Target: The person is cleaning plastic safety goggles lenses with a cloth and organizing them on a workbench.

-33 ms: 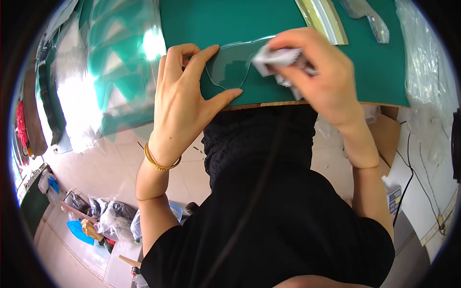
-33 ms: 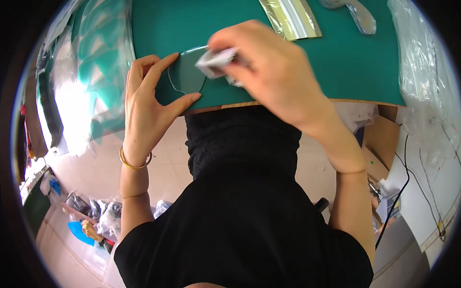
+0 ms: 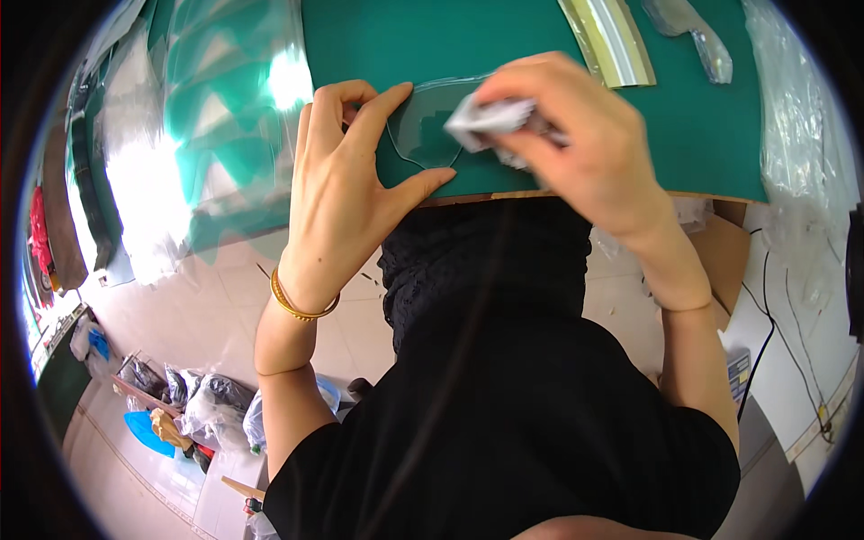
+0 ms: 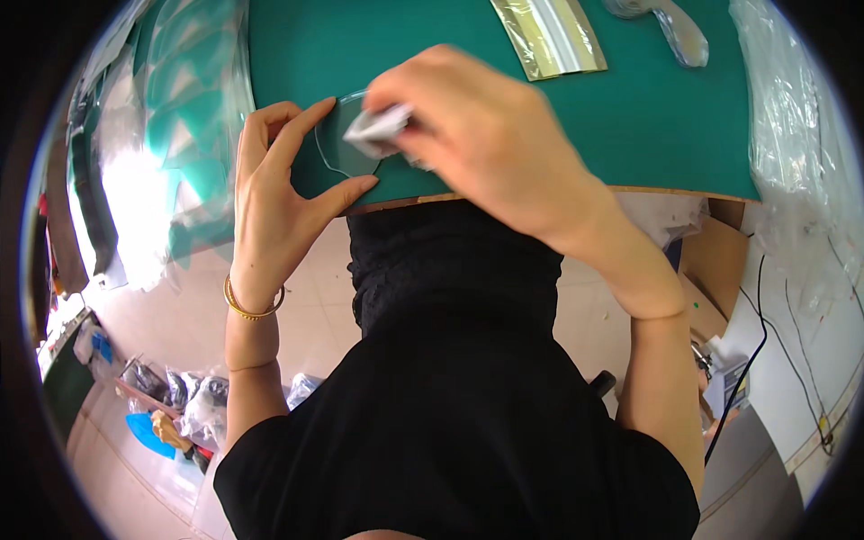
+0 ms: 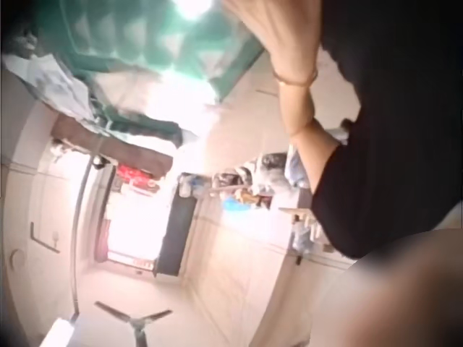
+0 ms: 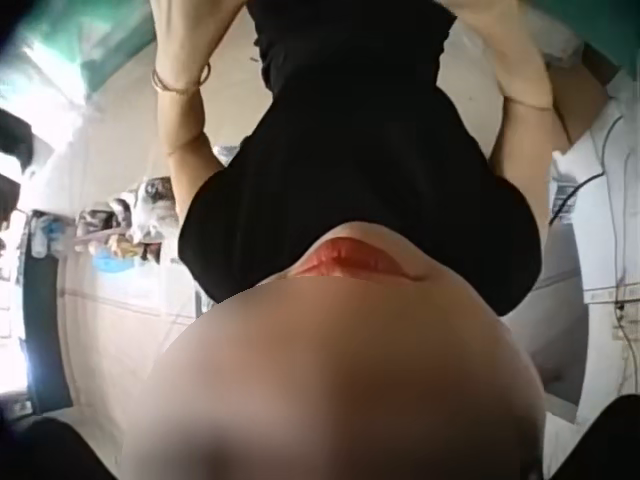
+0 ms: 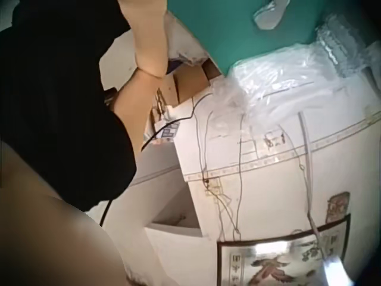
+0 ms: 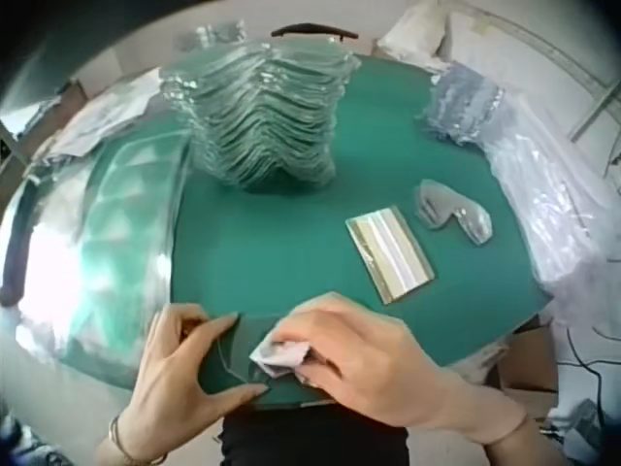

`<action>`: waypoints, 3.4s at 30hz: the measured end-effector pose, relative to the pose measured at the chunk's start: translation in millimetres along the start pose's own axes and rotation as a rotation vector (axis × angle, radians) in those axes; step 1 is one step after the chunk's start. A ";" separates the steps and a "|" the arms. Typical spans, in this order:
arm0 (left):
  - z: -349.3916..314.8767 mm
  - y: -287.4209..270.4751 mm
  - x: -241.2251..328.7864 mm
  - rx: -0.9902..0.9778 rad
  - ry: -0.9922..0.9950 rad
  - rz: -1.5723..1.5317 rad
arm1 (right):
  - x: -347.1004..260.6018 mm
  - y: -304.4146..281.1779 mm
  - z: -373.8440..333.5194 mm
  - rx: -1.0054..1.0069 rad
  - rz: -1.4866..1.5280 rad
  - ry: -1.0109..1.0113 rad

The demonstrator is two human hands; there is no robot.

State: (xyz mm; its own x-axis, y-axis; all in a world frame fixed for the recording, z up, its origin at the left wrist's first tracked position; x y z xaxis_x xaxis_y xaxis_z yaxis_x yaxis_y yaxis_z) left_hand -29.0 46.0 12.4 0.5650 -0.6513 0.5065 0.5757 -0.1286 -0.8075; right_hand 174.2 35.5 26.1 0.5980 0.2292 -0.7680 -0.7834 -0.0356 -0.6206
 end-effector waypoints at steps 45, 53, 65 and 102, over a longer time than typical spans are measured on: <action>0.6 1.7 -0.4 0.043 -0.132 -0.138 | 33.4 -3.0 -1.3 0.234 -0.268 -0.095; -10.5 -3.8 -3.5 0.067 -0.063 -0.070 | 48.4 -67.3 -56.5 0.369 -0.445 0.261; -50.7 -123.6 -96.4 0.457 -0.337 0.128 | 121.3 -201.7 -45.4 0.417 -1.087 0.415; -128.7 -146.4 -115.5 0.319 -0.703 -0.753 | -79.2 142.9 138.4 -0.212 -0.407 -0.531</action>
State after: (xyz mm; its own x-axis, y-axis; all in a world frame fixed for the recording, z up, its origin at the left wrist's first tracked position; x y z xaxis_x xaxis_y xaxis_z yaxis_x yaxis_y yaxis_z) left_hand -254.6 43.8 33.2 0.1555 0.1025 0.9825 0.9873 -0.0501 -0.1510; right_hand -8.6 146.9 20.2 0.6308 0.7066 -0.3206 -0.4328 -0.0225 -0.9012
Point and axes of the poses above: each hand's wrist, its own z-axis towards the middle knuckle, its own y-axis out of the palm, x = y × z, the point moved 3 cm from there along z, towards the middle knuckle, and after that the axes turned 14 degrees about y, right-handed, at the moved point
